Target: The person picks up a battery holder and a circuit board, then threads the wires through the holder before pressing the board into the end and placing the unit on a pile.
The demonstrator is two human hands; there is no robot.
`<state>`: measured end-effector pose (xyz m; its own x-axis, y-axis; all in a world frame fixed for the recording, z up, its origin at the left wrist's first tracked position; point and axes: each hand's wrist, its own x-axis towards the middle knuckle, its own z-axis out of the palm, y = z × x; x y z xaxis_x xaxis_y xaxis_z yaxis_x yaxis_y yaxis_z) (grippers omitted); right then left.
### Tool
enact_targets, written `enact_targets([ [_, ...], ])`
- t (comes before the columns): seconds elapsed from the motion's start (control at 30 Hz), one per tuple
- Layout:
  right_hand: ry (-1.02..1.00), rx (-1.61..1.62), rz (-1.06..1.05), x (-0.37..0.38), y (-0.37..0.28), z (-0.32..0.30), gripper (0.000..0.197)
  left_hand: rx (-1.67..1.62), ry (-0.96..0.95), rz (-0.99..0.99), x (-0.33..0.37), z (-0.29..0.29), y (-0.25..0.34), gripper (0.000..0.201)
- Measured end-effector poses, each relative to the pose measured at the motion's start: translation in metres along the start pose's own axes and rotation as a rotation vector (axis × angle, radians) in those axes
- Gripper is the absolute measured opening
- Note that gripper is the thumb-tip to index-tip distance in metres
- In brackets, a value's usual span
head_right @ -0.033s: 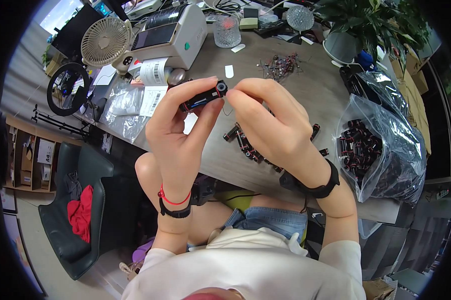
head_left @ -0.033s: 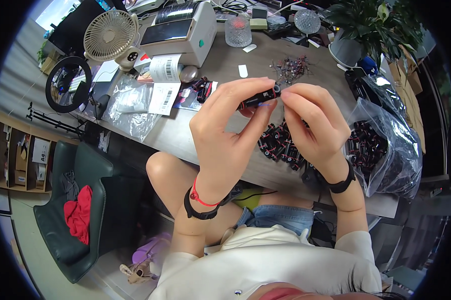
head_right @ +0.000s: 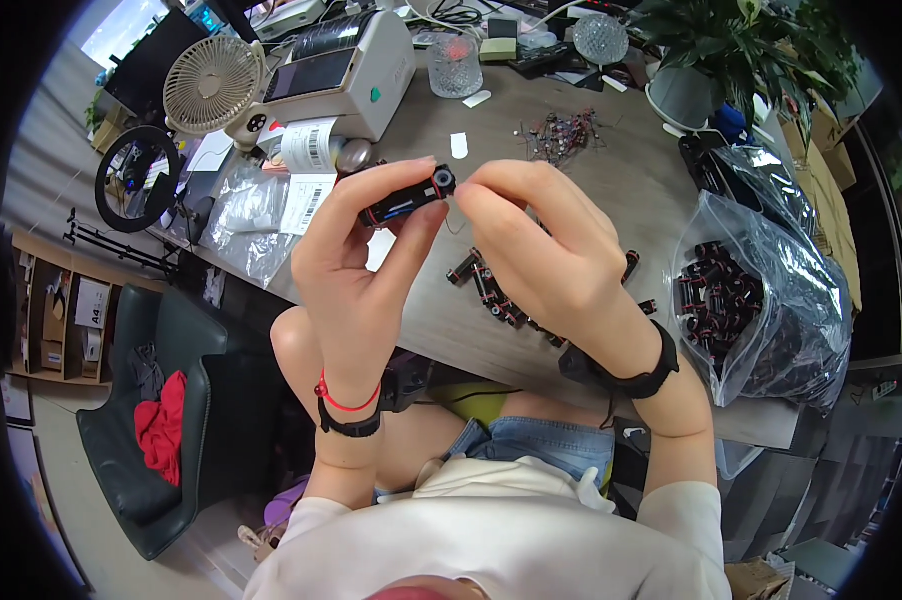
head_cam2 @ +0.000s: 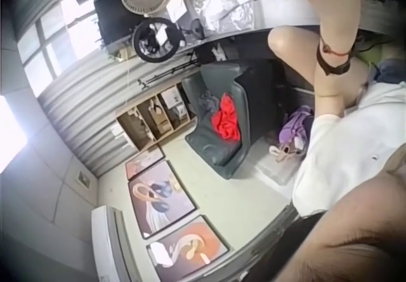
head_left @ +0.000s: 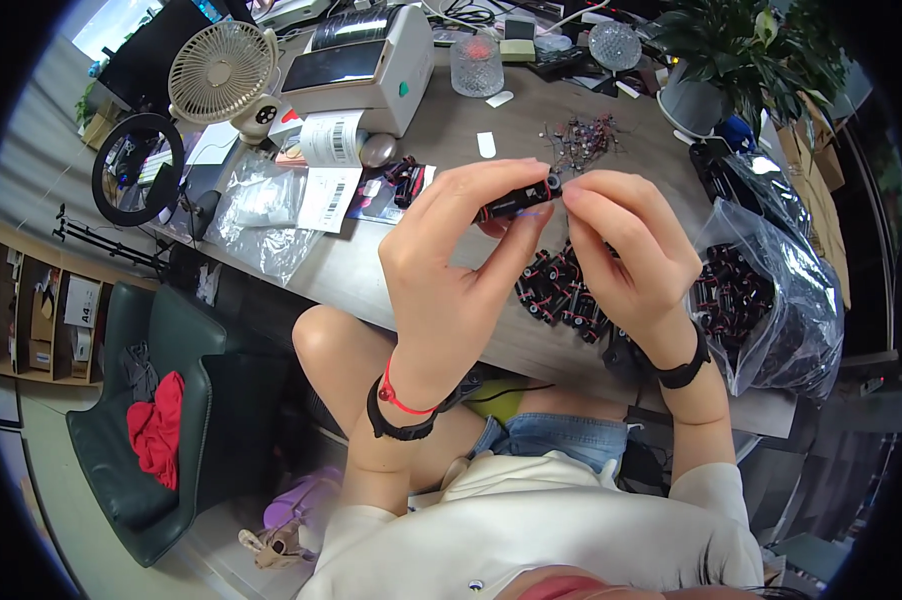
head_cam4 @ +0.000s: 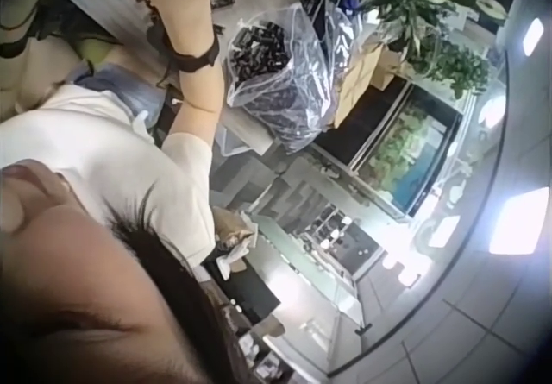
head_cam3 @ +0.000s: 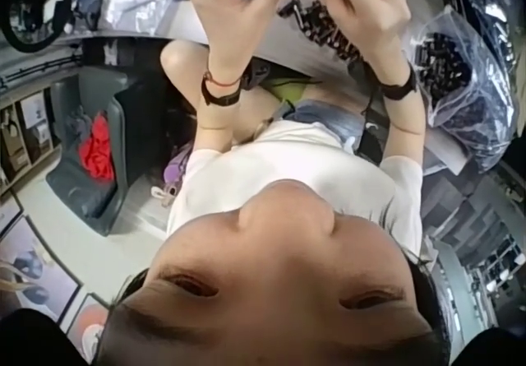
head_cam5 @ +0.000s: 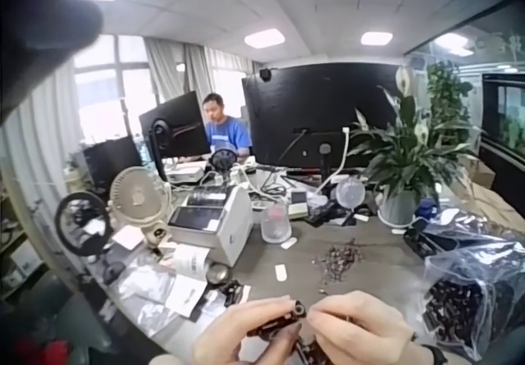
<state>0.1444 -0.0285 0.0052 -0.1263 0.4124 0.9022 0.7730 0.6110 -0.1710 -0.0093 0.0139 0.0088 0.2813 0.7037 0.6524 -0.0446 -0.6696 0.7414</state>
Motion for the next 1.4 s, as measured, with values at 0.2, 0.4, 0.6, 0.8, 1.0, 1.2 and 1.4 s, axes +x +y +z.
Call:
enact_targets([
  [0.2,-0.071,0.024,-0.018,0.004,0.004,-0.004,0.025,-0.03,0.037,-0.012,0.004,-0.003,-0.004,0.021],
  [0.4,-0.106,0.034,-0.004,0.003,0.002,-0.006,0.026,0.071,-0.075,-0.003,0.003,-0.012,-0.001,0.021],
  [0.6,-0.129,0.06,0.008,0.002,0.004,-0.003,0.026,0.118,-0.066,-0.026,0.005,-0.014,-0.006,0.022],
  [0.8,-0.102,0.077,-0.06,0.004,0.01,0.005,0.03,0.07,-0.046,-0.072,0.004,-0.016,-0.009,0.021],
  [1.0,-0.208,0.088,-0.02,0.006,0.011,-0.008,0.026,0.068,-0.11,-0.11,0.004,-0.016,-0.005,0.021],
  [1.2,-0.247,0.117,-0.019,0.007,0.017,-0.003,0.026,0.054,-0.169,-0.138,0.008,-0.023,-0.009,0.021],
  [1.4,-0.244,0.226,0.047,0.007,0.013,-0.004,0.025,0.038,-0.186,-0.088,0.007,-0.027,-0.007,0.02],
])
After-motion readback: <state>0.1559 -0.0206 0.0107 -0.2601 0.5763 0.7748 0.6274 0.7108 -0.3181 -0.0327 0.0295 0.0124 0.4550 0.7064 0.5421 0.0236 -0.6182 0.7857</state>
